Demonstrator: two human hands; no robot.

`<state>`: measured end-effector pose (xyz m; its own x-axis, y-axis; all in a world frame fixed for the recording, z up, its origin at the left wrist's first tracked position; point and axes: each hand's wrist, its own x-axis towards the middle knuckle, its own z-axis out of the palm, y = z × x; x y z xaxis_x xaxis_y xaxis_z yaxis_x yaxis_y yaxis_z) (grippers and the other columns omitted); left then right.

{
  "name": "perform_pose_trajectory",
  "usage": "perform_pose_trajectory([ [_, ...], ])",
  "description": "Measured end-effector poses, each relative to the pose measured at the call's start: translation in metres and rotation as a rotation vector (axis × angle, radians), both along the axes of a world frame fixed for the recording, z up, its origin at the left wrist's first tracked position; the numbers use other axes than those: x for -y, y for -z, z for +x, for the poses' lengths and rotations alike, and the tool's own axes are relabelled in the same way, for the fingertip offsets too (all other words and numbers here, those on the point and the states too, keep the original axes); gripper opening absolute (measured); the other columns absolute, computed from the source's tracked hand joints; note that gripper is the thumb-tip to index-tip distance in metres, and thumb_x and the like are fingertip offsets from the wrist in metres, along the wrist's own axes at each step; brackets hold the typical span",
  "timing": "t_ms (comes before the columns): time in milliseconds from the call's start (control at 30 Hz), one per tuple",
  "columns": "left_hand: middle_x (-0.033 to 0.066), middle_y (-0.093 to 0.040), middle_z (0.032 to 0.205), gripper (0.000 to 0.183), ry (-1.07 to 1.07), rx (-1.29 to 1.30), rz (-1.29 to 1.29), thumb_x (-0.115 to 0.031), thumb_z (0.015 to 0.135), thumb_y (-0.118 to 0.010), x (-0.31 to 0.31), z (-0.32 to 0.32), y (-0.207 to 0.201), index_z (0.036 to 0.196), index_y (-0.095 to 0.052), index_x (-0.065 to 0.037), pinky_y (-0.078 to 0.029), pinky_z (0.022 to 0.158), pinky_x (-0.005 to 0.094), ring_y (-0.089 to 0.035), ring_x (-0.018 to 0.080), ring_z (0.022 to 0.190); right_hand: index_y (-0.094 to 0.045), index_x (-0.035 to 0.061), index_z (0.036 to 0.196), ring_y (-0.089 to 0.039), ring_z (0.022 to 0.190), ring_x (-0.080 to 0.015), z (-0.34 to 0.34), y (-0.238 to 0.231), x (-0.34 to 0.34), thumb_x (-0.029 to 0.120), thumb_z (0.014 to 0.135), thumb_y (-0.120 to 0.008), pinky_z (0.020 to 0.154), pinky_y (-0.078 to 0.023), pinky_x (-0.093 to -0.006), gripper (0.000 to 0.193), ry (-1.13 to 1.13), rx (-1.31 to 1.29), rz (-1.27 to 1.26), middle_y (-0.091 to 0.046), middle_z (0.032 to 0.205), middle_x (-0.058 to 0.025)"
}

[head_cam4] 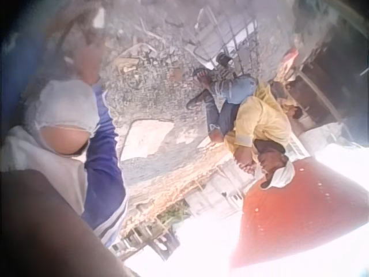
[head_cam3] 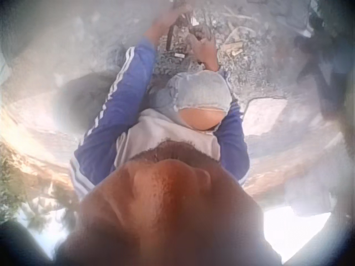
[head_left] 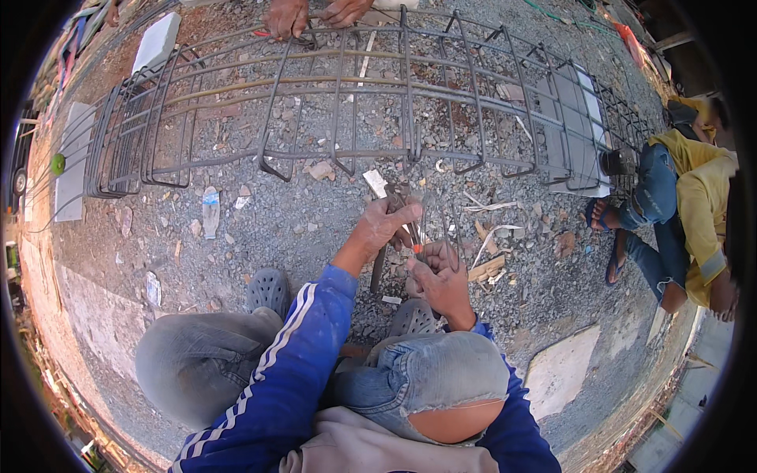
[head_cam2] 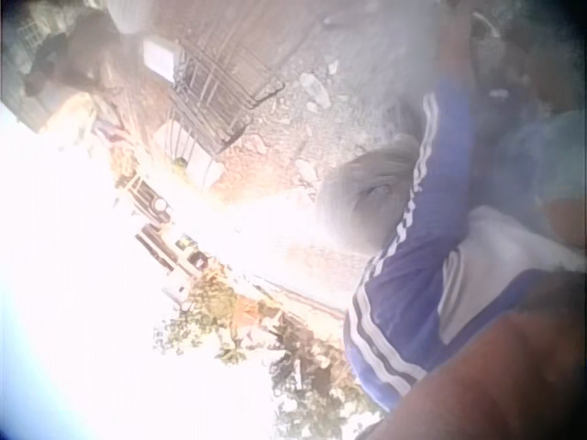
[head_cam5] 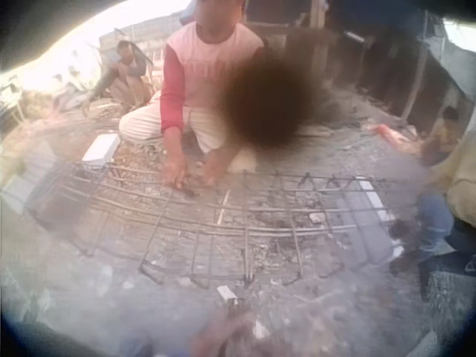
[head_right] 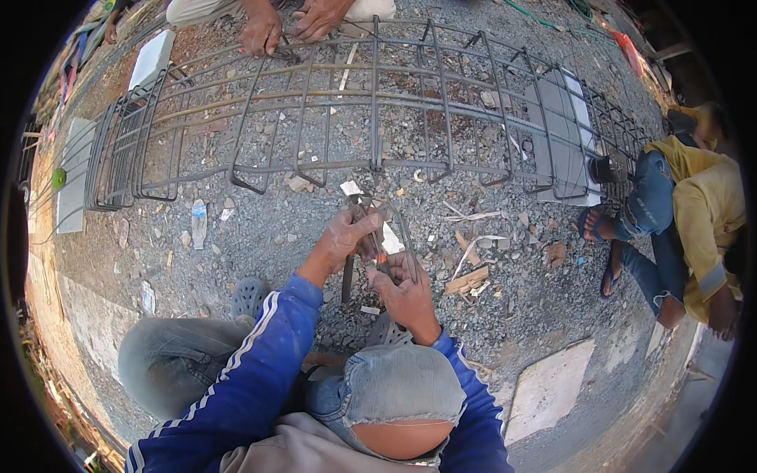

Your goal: The person ties together metal rebar components using wire and pliers to assemble a structural reinforcement cage.

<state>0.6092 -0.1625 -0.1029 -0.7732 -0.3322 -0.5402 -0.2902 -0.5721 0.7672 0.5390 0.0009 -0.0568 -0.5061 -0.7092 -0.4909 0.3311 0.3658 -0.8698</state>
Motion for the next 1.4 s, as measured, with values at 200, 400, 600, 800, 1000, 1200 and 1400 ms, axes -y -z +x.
perform_pose_trajectory([
  [200,0.0158,-0.067,0.097,0.059,0.05,-0.128,0.266,-0.042,0.086,-0.07,0.028,-0.019,-0.039,0.121,-0.052,0.001,-0.059,0.057,0.0292,-0.071,0.0219,0.073,-0.051,0.0,0.099,-0.047,0.049,-0.0052,0.005,-0.057,0.033,0.007,0.09,-0.066,0.043,-0.036,-0.0222,0.019,0.153,-0.05,0.087,-0.058,0.068,-0.003],
  [400,0.0166,-0.068,0.1,0.055,0.084,-0.236,0.583,-0.044,0.09,-0.066,0.017,-0.03,-0.028,0.12,-0.053,-0.001,-0.06,0.064,0.0298,-0.071,0.024,0.085,-0.054,0.0002,0.095,-0.046,0.047,-0.006,0.02,-0.084,0.051,0.007,0.089,-0.065,0.042,-0.036,-0.0223,0.014,0.274,-0.19,0.228,-0.058,0.065,-0.0025],
  [600,0.0149,-0.069,0.101,0.047,0.047,-0.429,0.929,-0.041,0.092,-0.062,0.013,-0.034,-0.026,0.119,-0.057,-0.003,-0.059,0.077,0.0377,-0.07,0.0272,0.09,-0.055,-0.0003,0.096,-0.047,0.049,-0.0061,0.029,-0.132,0.086,0.008,0.086,-0.069,0.045,-0.037,-0.0207,0.02,0.135,-0.347,0.558,-0.058,0.067,-0.0026],
  [800,0.0156,-0.068,0.104,0.047,0.07,-0.497,1.018,-0.042,0.092,-0.061,0.023,-0.042,-0.026,0.12,-0.057,-0.005,-0.059,0.077,0.039,-0.069,0.0276,0.093,-0.055,-0.002,0.098,-0.049,0.052,-0.0056,0.029,-0.143,0.106,0.008,0.084,-0.07,0.046,-0.038,-0.02,0.023,0.24,-0.297,0.597,-0.059,0.068,-0.0027],
  [1000,0.0125,-0.067,0.111,0.052,0.056,-0.566,1.08,-0.048,0.09,-0.063,0.011,-0.038,-0.02,0.123,-0.055,-0.008,-0.058,0.08,0.0411,-0.067,0.0281,0.102,-0.06,-0.0032,0.095,-0.051,0.052,-0.0064,0.017,-0.167,0.11,0.008,0.083,-0.072,0.046,-0.038,-0.0211,0.02,0.171,-0.283,0.7,-0.061,0.066,-0.0047],
  [1200,0.0096,-0.061,0.126,0.055,-0.119,-0.658,1.339,-0.05,0.09,-0.062,0.003,-0.047,-0.027,0.128,-0.053,-0.011,-0.05,0.096,0.0493,-0.055,0.0287,0.121,-0.058,-0.0023,0.099,-0.049,0.052,-0.0067,0.017,-0.161,0.092,0.005,0.084,-0.069,0.046,-0.037,-0.0214,0.02,0.279,-0.184,0.587,-0.06,0.068,-0.0035],
  [1400,0.0128,-0.067,0.108,0.047,-0.327,-0.848,1.734,-0.037,0.1,-0.037,-0.013,-0.04,-0.03,0.128,-0.053,-0.003,-0.045,0.097,0.0563,-0.058,0.0323,0.117,-0.057,-0.0007,0.096,-0.049,0.052,-0.0078,0.033,-0.139,0.057,0.004,0.087,-0.066,0.046,-0.037,-0.0227,0.014,0.361,-0.111,0.453,-0.058,0.07,-0.0031],
])
